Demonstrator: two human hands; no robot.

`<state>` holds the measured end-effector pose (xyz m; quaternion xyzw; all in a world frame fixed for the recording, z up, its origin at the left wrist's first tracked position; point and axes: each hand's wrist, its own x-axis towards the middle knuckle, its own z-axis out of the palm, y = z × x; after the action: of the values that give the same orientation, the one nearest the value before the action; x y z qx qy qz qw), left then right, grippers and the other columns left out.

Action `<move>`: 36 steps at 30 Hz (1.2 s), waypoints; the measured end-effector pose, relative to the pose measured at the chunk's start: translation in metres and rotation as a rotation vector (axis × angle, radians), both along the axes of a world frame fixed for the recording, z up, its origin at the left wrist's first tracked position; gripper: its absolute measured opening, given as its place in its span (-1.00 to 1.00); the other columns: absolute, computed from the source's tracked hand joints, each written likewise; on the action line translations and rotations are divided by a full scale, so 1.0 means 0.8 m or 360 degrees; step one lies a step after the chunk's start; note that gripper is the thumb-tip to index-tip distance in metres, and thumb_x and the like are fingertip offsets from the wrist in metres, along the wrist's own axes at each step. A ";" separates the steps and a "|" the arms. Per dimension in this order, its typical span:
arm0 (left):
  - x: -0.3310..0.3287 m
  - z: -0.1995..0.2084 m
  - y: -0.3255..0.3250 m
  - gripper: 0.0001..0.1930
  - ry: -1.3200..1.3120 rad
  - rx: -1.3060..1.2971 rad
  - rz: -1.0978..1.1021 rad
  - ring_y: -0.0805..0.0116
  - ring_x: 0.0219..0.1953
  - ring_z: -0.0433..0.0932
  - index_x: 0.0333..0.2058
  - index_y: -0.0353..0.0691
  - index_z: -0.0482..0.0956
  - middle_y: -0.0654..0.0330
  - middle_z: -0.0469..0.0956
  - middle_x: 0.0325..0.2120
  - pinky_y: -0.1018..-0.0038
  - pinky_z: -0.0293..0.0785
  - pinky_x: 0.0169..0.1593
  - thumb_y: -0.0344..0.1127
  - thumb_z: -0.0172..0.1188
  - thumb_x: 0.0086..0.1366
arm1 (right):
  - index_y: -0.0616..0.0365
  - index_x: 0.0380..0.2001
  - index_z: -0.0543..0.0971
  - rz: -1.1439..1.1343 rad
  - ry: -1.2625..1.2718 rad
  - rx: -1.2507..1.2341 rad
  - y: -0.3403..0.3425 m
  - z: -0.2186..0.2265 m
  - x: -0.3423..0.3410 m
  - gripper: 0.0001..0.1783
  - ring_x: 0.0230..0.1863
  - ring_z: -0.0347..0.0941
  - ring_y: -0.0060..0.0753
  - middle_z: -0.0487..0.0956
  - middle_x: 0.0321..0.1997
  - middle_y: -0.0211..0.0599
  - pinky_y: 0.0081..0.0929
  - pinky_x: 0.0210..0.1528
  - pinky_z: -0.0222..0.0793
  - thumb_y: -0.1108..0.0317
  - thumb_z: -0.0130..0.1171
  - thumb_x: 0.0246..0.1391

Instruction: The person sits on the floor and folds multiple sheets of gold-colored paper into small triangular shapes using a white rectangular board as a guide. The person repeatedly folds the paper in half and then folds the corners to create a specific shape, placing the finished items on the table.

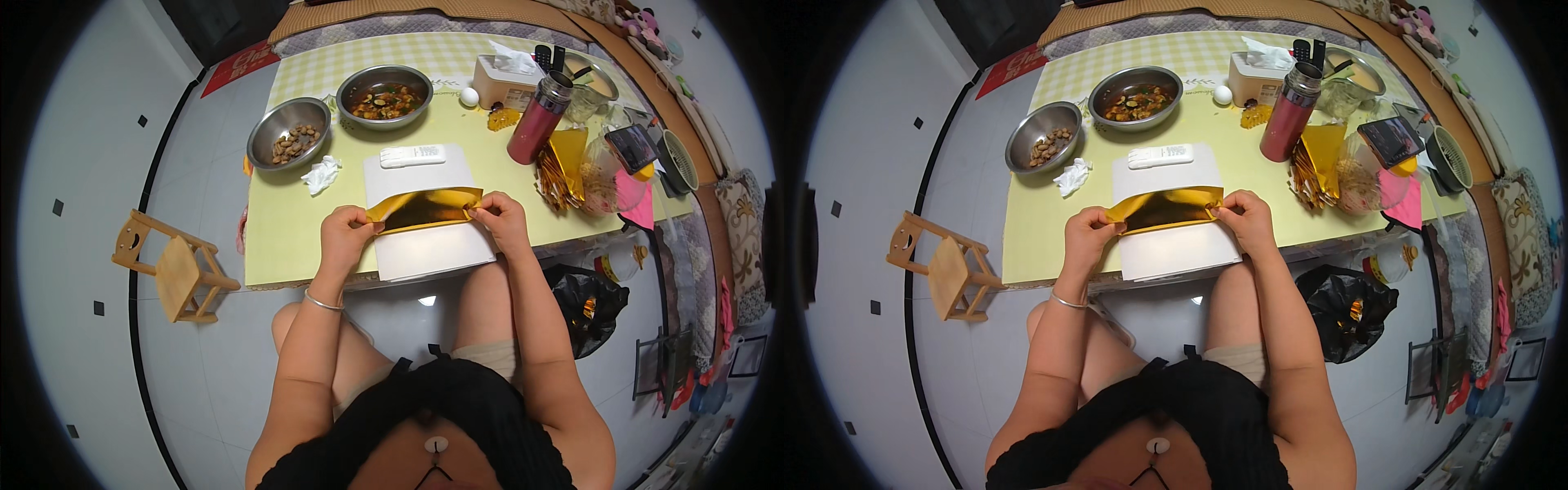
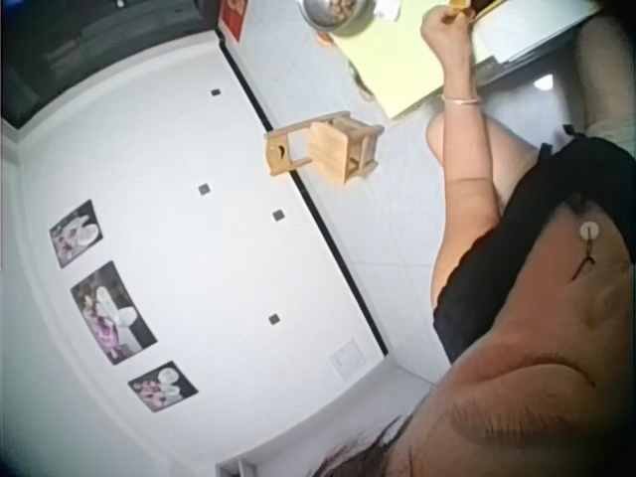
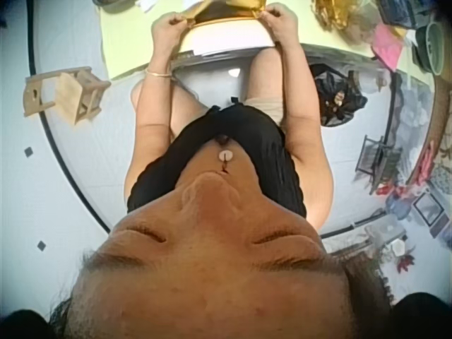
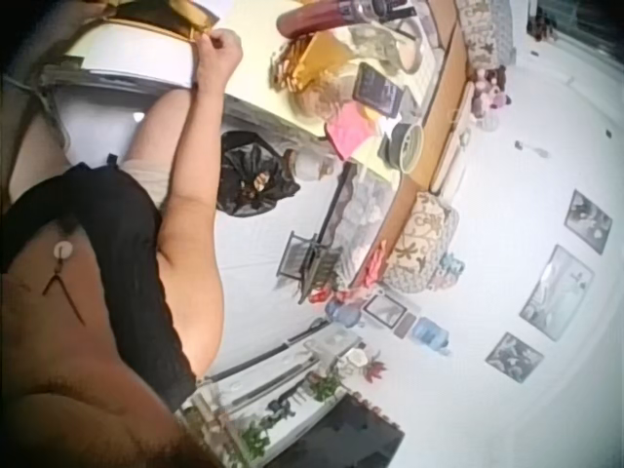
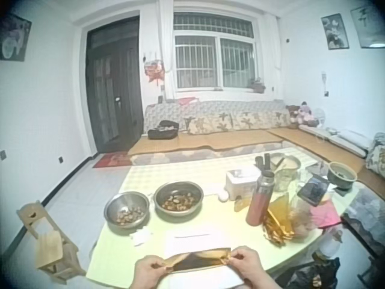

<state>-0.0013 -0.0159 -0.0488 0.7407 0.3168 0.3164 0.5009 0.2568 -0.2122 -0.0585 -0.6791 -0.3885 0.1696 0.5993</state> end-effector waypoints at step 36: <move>-0.012 0.025 0.003 -0.93 -0.0215 -0.0480 -0.0236 0.65 -0.42 0.44 -0.37 -0.31 0.64 0.38 0.58 -0.49 0.67 0.36 -0.29 -0.47 0.36 0.25 | 0.22 -0.31 0.63 0.0292 0.0460 0.0126 -0.008 0.019 -0.001 -0.84 -0.22 0.48 -0.58 0.60 -0.26 -0.45 -0.61 -0.10 0.40 0.40 0.38 0.09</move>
<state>-0.0105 -0.0136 -0.0286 0.6555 0.2708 0.2765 0.6485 0.2562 -0.2183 -0.0436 -0.5851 -0.3650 0.3040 0.6573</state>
